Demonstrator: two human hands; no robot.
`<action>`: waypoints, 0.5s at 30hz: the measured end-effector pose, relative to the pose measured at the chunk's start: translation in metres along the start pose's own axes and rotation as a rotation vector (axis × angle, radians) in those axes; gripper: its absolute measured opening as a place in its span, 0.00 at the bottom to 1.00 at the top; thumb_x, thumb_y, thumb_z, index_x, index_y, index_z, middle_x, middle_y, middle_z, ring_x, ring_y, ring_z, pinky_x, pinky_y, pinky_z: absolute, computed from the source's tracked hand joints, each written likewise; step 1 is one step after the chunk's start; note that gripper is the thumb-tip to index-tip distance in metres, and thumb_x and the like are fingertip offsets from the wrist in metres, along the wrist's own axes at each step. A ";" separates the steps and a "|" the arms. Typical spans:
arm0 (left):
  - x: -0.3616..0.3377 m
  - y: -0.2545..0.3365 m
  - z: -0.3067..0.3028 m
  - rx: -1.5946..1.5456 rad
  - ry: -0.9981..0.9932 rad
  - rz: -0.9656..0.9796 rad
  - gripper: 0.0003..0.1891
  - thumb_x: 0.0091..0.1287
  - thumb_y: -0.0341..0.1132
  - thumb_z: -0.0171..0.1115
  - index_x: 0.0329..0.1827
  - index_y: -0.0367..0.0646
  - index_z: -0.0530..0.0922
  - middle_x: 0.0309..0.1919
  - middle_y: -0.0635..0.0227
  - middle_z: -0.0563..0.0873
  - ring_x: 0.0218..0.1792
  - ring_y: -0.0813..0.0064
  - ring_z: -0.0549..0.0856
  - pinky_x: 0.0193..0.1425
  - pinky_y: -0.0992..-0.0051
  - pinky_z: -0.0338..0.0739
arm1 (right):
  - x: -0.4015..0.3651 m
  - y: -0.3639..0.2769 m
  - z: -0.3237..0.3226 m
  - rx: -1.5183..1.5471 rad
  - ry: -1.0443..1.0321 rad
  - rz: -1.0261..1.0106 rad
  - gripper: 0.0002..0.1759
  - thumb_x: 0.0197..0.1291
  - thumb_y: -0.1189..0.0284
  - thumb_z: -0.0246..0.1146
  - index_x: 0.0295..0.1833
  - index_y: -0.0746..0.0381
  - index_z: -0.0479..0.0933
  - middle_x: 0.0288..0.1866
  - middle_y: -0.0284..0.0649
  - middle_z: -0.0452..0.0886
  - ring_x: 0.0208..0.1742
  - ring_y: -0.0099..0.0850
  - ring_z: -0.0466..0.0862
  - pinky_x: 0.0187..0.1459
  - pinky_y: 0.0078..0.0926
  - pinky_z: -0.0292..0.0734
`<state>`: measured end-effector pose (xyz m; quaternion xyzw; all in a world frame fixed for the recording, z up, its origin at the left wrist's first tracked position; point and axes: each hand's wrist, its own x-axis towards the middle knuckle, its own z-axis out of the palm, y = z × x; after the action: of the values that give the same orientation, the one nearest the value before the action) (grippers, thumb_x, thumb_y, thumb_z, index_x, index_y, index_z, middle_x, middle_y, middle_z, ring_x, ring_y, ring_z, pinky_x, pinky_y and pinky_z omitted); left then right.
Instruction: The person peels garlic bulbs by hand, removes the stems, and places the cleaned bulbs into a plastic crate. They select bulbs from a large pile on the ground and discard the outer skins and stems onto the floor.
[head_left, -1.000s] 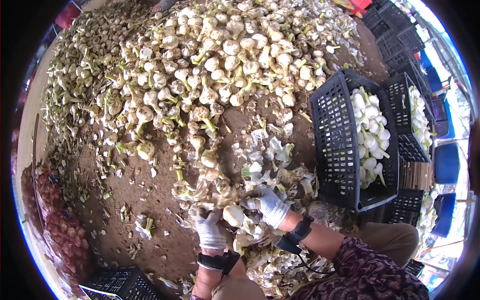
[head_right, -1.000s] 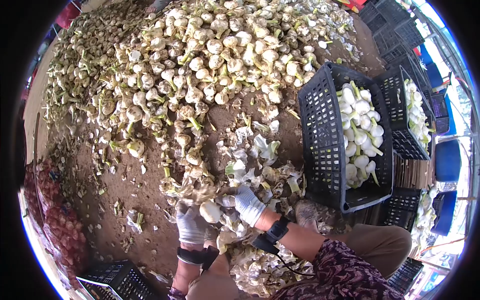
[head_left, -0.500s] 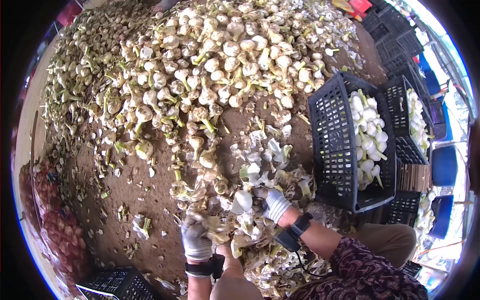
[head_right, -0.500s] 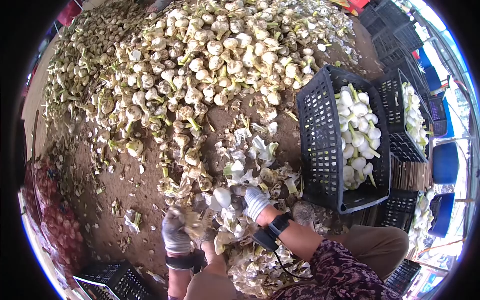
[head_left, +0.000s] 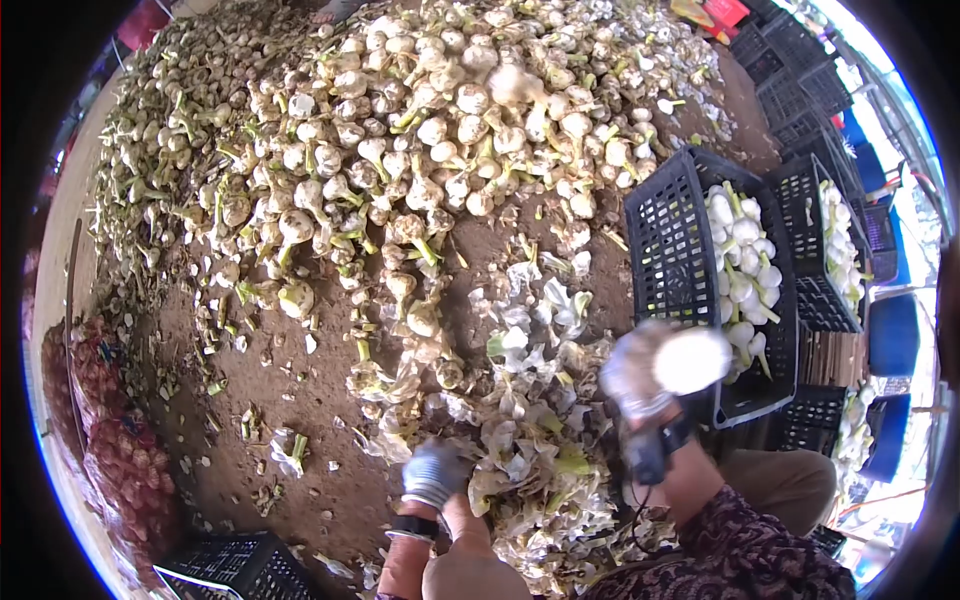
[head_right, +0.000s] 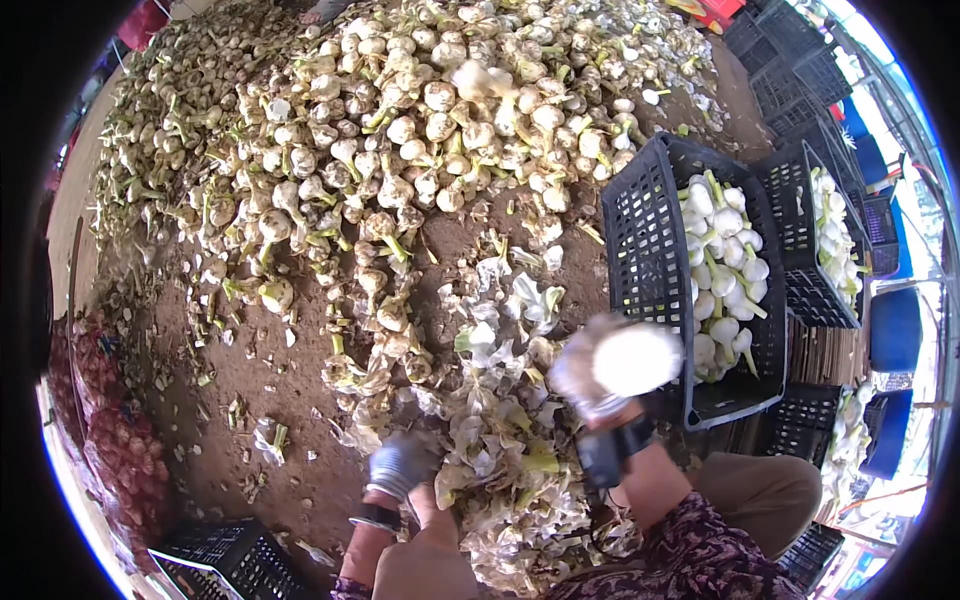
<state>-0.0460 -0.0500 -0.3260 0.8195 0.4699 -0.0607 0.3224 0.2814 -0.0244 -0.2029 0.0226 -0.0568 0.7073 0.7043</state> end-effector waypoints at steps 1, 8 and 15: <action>-0.003 0.017 -0.003 -0.042 -0.107 0.284 0.12 0.58 0.46 0.60 0.32 0.47 0.82 0.26 0.53 0.82 0.30 0.59 0.84 0.34 0.60 0.77 | 0.012 -0.013 0.022 0.109 -0.035 -0.039 0.16 0.62 0.52 0.57 0.39 0.54 0.75 0.23 0.30 0.73 0.16 0.20 0.71 0.15 0.20 0.71; -0.004 0.047 -0.028 -0.311 -0.536 0.040 0.15 0.55 0.50 0.62 0.36 0.49 0.83 0.25 0.58 0.83 0.31 0.55 0.83 0.42 0.61 0.78 | 0.043 0.059 -0.029 -1.335 0.190 0.425 0.23 0.53 0.80 0.66 0.57 0.57 0.75 0.39 0.33 0.79 0.34 0.22 0.78 0.39 0.23 0.79; -0.013 0.015 -0.047 -0.761 0.269 -0.016 0.14 0.45 0.26 0.64 0.38 0.42 0.80 0.45 0.58 0.80 0.45 0.60 0.82 0.47 0.68 0.78 | 0.059 0.138 -0.085 -2.153 0.113 0.571 0.10 0.54 0.69 0.64 0.42 0.60 0.80 0.37 0.45 0.83 0.38 0.37 0.83 0.43 0.30 0.77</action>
<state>-0.0507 -0.0371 -0.2774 0.6385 0.5033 0.2227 0.5380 0.1475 0.0435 -0.2872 -0.6457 -0.6114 0.4248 0.1695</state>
